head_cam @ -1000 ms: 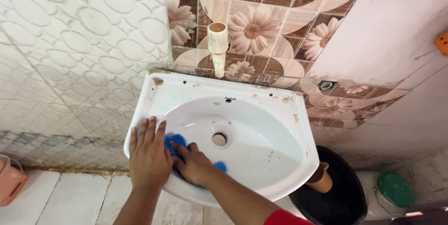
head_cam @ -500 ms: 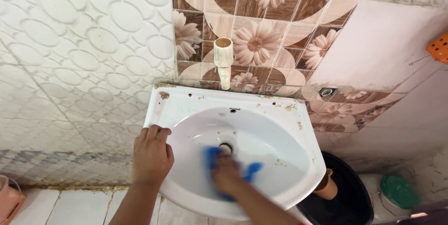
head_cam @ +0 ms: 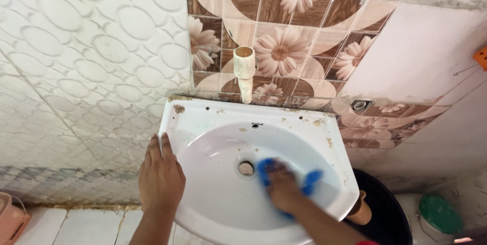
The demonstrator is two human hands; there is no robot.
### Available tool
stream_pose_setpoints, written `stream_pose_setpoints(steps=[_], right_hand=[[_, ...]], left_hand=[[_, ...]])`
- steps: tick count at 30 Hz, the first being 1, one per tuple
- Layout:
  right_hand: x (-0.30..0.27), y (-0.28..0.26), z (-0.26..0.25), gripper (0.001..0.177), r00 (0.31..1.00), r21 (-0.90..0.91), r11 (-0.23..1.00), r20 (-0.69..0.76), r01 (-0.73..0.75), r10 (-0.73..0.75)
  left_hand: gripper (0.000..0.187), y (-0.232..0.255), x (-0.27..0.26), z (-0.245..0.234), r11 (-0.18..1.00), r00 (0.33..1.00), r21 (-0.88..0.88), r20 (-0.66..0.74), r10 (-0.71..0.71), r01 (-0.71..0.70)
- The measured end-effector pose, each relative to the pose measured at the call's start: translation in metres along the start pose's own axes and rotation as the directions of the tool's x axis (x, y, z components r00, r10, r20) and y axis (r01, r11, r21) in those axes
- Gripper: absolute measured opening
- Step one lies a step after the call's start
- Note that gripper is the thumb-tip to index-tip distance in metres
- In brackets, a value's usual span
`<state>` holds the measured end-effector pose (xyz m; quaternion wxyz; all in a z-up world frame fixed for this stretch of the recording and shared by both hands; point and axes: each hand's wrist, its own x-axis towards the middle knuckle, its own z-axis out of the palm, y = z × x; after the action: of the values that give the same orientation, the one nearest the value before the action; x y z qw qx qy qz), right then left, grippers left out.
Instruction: The person fills a clay cup with water from a wall-mounted tap, then uses a blue cloth to scrub the interior and rim of a white ceramic sink. The person repeatedly wets the cloth under the tap and continues scrubbing the sink basin and surrounding tiled wall area.
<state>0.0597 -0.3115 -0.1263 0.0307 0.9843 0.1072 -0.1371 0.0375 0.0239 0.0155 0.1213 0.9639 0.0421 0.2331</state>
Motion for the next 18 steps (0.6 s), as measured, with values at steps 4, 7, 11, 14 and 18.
stream_pose_setpoints(steps=[4,7,11,14,18], right_hand=[[0.015,-0.133,-0.008,0.074,0.978,0.448,0.871,-0.052,0.203,-0.201],[0.005,-0.153,-0.04,0.073,0.962,0.547,0.801,-0.032,0.244,-0.271],[-0.005,-0.062,-0.051,0.06,0.974,0.268,0.939,0.021,0.213,-0.227],[-0.009,-0.035,-0.049,0.063,0.984,0.231,0.958,0.025,0.167,-0.178],[0.022,-0.099,-0.037,0.078,0.993,0.337,0.939,0.118,-0.069,0.031]], left_hand=[[0.058,-0.001,-0.001,0.0,1.0,1.0,-0.012,0.012,-0.005,0.005],[0.059,0.001,0.002,0.0,1.0,1.0,-0.024,-0.021,-0.002,0.001],[0.059,0.001,0.0,0.001,1.0,1.0,-0.005,-0.009,-0.024,0.024],[0.059,0.0,0.0,0.003,0.999,0.999,-0.005,0.021,-0.046,0.046],[0.059,-0.001,0.002,0.007,0.998,0.998,-0.009,0.018,-0.059,0.059]])
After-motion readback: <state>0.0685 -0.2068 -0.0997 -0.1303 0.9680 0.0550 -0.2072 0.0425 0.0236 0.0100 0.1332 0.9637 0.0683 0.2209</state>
